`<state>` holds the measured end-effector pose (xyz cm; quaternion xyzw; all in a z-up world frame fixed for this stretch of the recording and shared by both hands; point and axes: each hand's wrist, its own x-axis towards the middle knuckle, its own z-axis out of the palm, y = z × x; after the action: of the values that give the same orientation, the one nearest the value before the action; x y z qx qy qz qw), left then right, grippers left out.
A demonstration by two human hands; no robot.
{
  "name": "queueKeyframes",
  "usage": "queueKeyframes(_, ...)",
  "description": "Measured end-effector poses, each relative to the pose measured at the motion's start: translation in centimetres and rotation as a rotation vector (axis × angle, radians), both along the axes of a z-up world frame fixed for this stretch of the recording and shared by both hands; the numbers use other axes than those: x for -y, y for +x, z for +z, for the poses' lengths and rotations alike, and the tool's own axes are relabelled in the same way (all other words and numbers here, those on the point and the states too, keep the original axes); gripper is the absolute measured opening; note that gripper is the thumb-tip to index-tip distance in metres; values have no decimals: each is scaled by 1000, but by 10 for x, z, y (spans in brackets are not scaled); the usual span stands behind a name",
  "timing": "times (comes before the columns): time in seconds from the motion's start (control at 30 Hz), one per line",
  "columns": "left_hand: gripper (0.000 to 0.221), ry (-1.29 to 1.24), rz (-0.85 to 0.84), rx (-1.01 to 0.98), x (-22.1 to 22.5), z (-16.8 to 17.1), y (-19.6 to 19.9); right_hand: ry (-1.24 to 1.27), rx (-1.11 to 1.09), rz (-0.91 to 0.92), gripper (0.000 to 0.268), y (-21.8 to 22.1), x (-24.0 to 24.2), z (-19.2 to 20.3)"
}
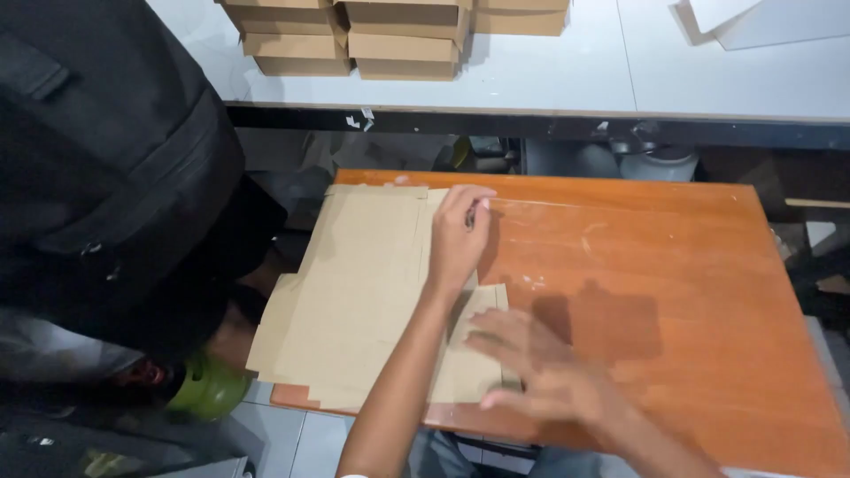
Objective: Assembling small cardboard boxes from flat templates by folding along creases and tucking flaps.
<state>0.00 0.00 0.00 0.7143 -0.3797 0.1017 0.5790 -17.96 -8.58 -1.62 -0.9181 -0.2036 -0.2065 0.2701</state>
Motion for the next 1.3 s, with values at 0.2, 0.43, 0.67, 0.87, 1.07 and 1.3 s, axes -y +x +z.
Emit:
queueKeyframes(0.2,35,529,-129,-56,-114,51,-70,-460,4,-174,94,-85,-63,-80)
queueKeyframes(0.43,105,1213,-301,-299,-225,1,-135,-241,84,-216,47,-120,-26,-123)
queueKeyframes(0.67,64,927,-289,-144,-234,-19,-148,-105,-125,-334,29,-150,16,-54)
queueKeyframes(0.87,42,886,-239,10,-234,8,-142,-67,-93,-522,20,-171,52,-39)
queueKeyframes(1.07,89,1284,28,-254,-268,-24,-109,-86,-252,-354,31,-162,40,-76)
queueKeyframes(1.3,45,1017,-61,143,-281,-27,-84,-96,-39,-221,45,-136,-20,-98)
